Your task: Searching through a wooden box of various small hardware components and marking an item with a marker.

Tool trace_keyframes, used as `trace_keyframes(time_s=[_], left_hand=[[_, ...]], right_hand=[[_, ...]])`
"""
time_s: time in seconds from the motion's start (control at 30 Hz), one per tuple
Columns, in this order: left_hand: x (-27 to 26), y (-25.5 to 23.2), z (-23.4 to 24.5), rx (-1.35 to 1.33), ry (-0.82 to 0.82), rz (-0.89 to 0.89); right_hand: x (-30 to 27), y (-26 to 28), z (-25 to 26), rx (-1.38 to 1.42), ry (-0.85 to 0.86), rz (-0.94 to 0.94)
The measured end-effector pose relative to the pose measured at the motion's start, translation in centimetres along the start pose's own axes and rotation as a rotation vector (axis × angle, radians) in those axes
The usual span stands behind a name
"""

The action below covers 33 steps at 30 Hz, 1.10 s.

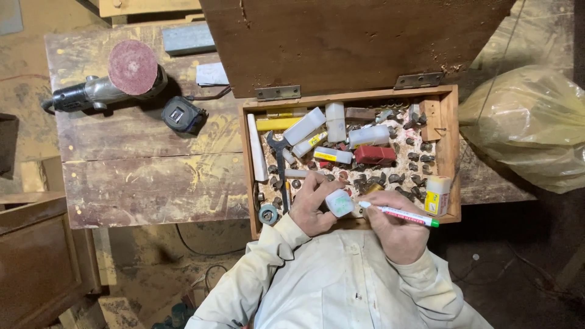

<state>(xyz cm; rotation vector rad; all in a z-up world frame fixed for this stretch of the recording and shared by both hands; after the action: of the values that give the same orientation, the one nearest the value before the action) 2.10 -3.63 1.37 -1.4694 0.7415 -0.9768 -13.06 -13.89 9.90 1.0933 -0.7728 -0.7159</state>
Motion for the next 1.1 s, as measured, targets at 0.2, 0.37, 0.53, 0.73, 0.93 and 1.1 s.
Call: trace_keyframes(time_s=[0.2, 0.37, 0.53, 0.73, 0.93, 1.1], left_hand=[[-0.1, 0.0, -0.2, 0.055, 0.036, -0.051], [0.0, -0.4, -0.5, 0.182, 0.063, -0.015], [1.8, -3.3, -2.7, 0.189, 0.204, 0.014], [3.0, -3.4, -5.7, 0.189, 0.326, -0.025], [3.9, -2.6, -8.7, 0.216, 0.399, -0.02], [5.4, 2.0, -11.3, 0.337, 0.469, -0.083]], right_hand=[[-0.1, -1.2, 2.5, -0.112, -0.112, -0.054], [0.5, 1.0, 3.7, 0.207, -0.186, -0.167], [-2.3, -2.6, 6.6, 0.054, -0.237, -0.17], [-3.0, -0.8, 6.9, 0.109, -0.3, -0.2], [-4.1, -1.9, 10.1, -0.057, -0.348, -0.36], [-5.7, -3.8, 11.9, 0.115, -0.343, -0.369]])
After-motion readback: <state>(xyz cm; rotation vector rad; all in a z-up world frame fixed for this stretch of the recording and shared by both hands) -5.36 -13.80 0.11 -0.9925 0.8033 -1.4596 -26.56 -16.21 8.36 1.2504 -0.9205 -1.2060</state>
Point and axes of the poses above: each hand's wrist, its own x-axis towards the middle knuckle, its own z-axis out of the back of the hand, y = z × x, the point moved 4 cm from there along x, towards the middle knuckle, and after that the axes turned 12 degrees about -x, right-handed, at the moved point
